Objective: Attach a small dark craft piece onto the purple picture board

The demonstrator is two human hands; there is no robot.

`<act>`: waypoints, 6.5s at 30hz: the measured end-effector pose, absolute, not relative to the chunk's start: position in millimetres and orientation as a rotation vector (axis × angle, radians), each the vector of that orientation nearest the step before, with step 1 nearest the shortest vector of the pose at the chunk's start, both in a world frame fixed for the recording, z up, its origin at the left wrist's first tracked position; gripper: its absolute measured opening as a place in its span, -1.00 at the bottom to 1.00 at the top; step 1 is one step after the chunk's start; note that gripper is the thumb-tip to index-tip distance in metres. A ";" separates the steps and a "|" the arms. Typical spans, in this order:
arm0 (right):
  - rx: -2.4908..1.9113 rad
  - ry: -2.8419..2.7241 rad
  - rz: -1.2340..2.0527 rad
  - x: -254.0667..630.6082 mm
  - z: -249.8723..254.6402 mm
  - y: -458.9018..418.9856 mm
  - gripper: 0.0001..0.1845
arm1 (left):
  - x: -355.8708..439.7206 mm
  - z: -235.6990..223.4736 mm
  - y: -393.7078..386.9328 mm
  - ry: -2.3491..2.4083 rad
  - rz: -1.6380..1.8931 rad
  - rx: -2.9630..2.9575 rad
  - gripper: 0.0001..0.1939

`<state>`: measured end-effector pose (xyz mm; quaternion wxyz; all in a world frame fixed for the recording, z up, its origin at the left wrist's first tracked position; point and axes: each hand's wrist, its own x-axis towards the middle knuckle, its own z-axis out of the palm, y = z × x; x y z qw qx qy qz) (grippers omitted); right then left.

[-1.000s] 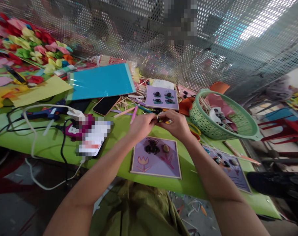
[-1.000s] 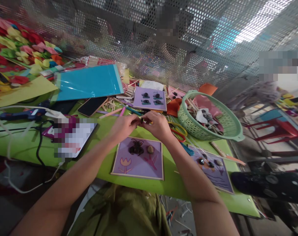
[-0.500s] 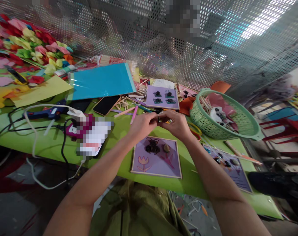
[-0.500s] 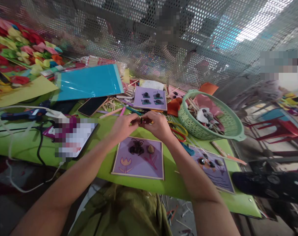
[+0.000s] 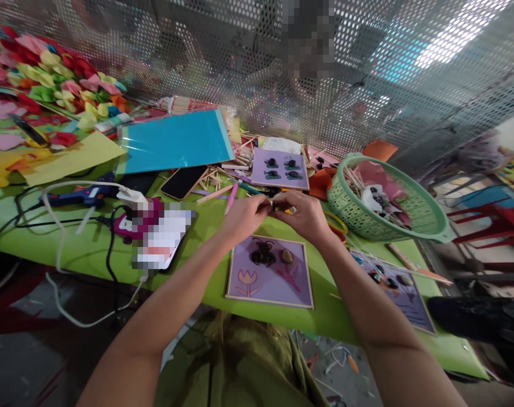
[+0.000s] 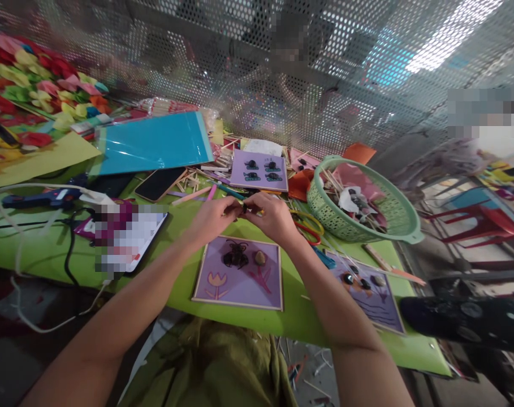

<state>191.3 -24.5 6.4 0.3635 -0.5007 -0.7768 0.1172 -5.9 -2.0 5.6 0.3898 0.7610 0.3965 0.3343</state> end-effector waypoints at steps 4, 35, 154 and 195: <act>-1.274 -2.028 0.271 191.2 5.7 -25.3 -0.88 | -6.4 8.5 -3.8 1.030 0.823 1.940 -0.86; -1.271 -2.048 0.280 191.3 4.2 -25.2 -0.90 | -4.8 7.8 -5.4 1.070 0.752 2.057 -0.84; -1.263 -1.855 0.512 187.3 8.1 -25.1 -0.65 | -3.3 -6.8 8.1 0.820 0.873 1.605 -0.85; -1.088 -1.445 1.086 187.1 -2.6 -17.4 -0.45 | -4.0 2.1 5.0 0.768 0.902 1.278 -0.91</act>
